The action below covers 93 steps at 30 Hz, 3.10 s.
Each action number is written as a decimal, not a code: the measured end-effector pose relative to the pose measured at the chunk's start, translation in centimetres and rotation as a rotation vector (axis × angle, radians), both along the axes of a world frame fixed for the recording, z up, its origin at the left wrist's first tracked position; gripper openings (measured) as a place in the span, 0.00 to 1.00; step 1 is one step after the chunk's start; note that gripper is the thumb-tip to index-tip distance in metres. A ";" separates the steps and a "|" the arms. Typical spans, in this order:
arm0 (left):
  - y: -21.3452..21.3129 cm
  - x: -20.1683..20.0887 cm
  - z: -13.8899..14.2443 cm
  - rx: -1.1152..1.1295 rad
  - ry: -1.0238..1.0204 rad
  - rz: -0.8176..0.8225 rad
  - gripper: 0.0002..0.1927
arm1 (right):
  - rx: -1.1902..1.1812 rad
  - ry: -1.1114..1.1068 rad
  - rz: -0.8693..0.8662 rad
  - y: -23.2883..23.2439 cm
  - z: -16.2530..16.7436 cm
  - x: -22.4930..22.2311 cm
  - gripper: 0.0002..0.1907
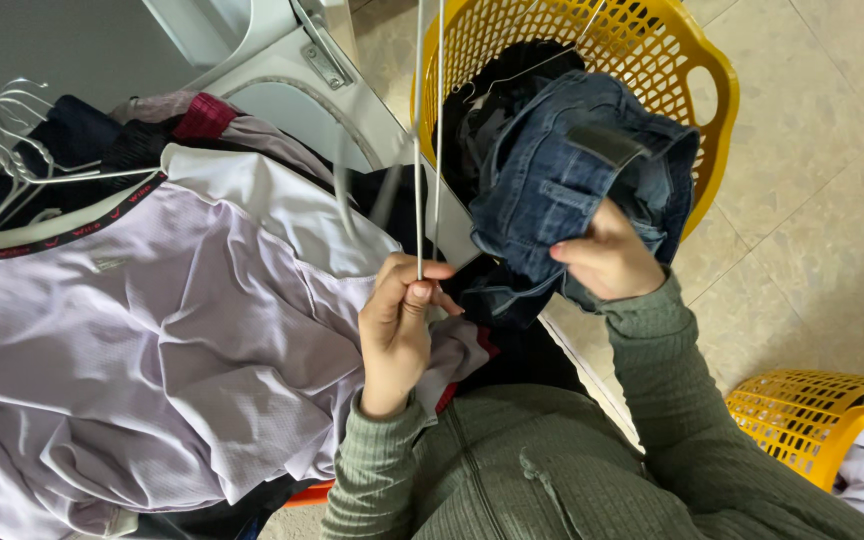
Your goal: The person takes clothes out of a laundry basket and off the open dryer and puts them onto wire hangers, smoothing each garment flat. They hang a shirt, shorts, and a pair of jeans on hangers resting on the dryer door.
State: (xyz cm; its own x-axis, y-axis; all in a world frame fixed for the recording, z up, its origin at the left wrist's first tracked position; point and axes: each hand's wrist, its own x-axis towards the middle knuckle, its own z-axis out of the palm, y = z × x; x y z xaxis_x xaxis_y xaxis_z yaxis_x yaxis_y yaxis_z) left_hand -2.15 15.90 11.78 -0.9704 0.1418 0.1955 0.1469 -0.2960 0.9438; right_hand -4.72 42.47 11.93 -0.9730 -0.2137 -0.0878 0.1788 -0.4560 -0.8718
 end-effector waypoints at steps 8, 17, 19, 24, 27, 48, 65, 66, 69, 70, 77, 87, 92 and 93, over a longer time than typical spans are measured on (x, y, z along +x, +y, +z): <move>1.5 -2.6 2.0 0.014 0.032 -0.028 0.10 | 0.601 0.213 0.255 -3.7 -2.2 0.9 0.44; 5.5 -7.5 3.9 0.032 -0.104 -0.119 0.10 | 0.630 0.193 0.248 -6.0 -5.2 2.2 0.43; 6.3 -8.0 4.3 0.002 -0.085 -0.105 0.10 | 0.655 0.338 0.245 -6.2 -5.8 2.4 0.37; 7.3 -8.6 4.7 -0.145 -0.061 -0.083 0.11 | 0.645 0.514 0.199 -6.4 -6.6 2.6 0.32; 7.3 -8.5 4.8 -0.319 0.012 -0.098 0.10 | 0.638 0.059 0.251 -6.1 -7.0 2.7 0.32; 5.1 -9.0 4.9 -0.396 0.082 -0.337 0.10 | -0.367 -0.320 -0.022 -5.4 -7.3 2.1 0.19; 5.4 -10.4 4.7 -0.317 0.045 -0.588 0.14 | 0.135 -0.373 -0.103 -3.2 -6.4 -0.4 0.21; 5.4 -10.3 5.0 -0.346 0.057 -0.584 0.16 | 0.146 -0.377 -0.117 -3.1 -6.8 -0.4 0.20; 5.3 -9.3 5.7 -0.468 0.033 -0.579 0.15 | 0.029 -0.206 -0.021 -2.5 -8.3 -0.3 0.18; 5.4 -8.9 6.0 -0.513 0.018 -0.580 0.13 | 0.064 -0.156 -0.043 -2.2 -8.8 -0.4 0.17; 5.3 -6.3 6.3 -0.796 0.514 -0.351 0.20 | 0.061 -0.137 -0.177 -2.2 -9.6 -0.2 0.18; 1.2 -6.8 5.4 -0.970 0.484 -0.267 0.22 | -0.459 -0.426 -0.266 -1.6 -6.2 -0.4 0.31; 0.8 -5.8 5.9 -1.031 0.472 -0.239 0.22 | -0.384 -0.309 -0.501 -0.7 -4.8 0.1 0.38; 1.1 -5.7 6.0 -1.038 0.481 -0.231 0.22 | -0.446 -0.225 -0.482 -0.4 -4.3 0.2 0.39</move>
State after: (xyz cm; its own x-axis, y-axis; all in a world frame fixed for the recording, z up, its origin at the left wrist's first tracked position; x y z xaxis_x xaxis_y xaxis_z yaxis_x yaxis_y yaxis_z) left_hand -7.89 16.98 17.78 -0.7580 0.6130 0.2228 0.5991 0.5192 0.6095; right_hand -4.52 42.05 7.67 -0.9368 0.1757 -0.3027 0.0203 -0.8361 -0.5481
